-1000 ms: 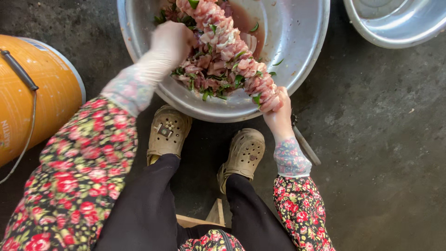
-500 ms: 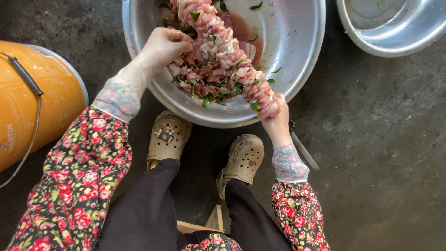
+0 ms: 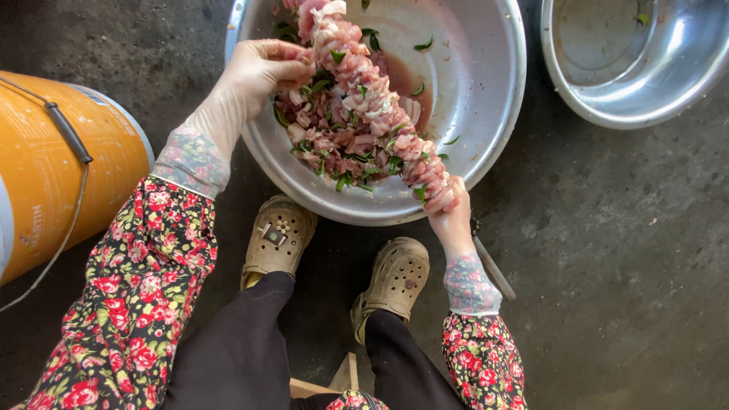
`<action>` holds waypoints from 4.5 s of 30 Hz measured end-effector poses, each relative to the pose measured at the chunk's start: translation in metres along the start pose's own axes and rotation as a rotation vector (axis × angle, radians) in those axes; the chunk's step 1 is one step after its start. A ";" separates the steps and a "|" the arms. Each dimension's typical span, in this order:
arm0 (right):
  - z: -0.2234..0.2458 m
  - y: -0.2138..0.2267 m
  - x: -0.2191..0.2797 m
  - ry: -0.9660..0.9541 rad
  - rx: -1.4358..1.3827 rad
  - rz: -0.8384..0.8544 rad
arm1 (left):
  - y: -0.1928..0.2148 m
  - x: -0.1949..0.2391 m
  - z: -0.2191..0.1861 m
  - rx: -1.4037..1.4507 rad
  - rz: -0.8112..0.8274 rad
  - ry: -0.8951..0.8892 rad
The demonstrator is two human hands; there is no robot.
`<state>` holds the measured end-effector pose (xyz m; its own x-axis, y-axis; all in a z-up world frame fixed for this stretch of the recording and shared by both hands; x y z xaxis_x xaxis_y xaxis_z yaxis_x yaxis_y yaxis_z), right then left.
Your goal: The person threads pieces of raw meat and green herbs onto a metal skewer from a large metal bowl. The person wears disposable gloves and uses both hands to arrange the meat along the skewer.
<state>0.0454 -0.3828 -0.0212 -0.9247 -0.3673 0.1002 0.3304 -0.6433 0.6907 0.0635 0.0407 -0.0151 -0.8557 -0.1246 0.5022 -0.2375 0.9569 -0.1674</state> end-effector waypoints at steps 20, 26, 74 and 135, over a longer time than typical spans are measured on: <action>0.013 0.000 -0.003 0.126 0.081 0.036 | 0.045 -0.046 -0.064 0.199 -0.058 -0.308; 0.009 -0.001 -0.004 0.075 0.084 0.029 | 0.032 -0.052 -0.070 0.140 -0.095 -0.263; 0.004 0.001 0.002 -0.023 0.042 -0.024 | -0.012 0.013 0.025 0.136 -0.065 0.101; 0.010 -0.002 -0.001 0.064 0.099 0.069 | -0.038 -0.014 -0.057 0.406 -0.088 -0.265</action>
<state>0.0441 -0.3740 -0.0156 -0.8853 -0.4527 0.1064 0.3699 -0.5467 0.7512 0.1107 0.0209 0.0323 -0.8995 -0.3127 0.3051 -0.4286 0.7669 -0.4776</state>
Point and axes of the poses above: each hand's wrist, its own x-axis away from the middle knuckle, its own y-axis out of the back of the hand, z = x × y, the point moved 7 cm from there along -x, towards the middle knuckle, and after that the axes turned 1 degree about z, right-handed, at the moved point
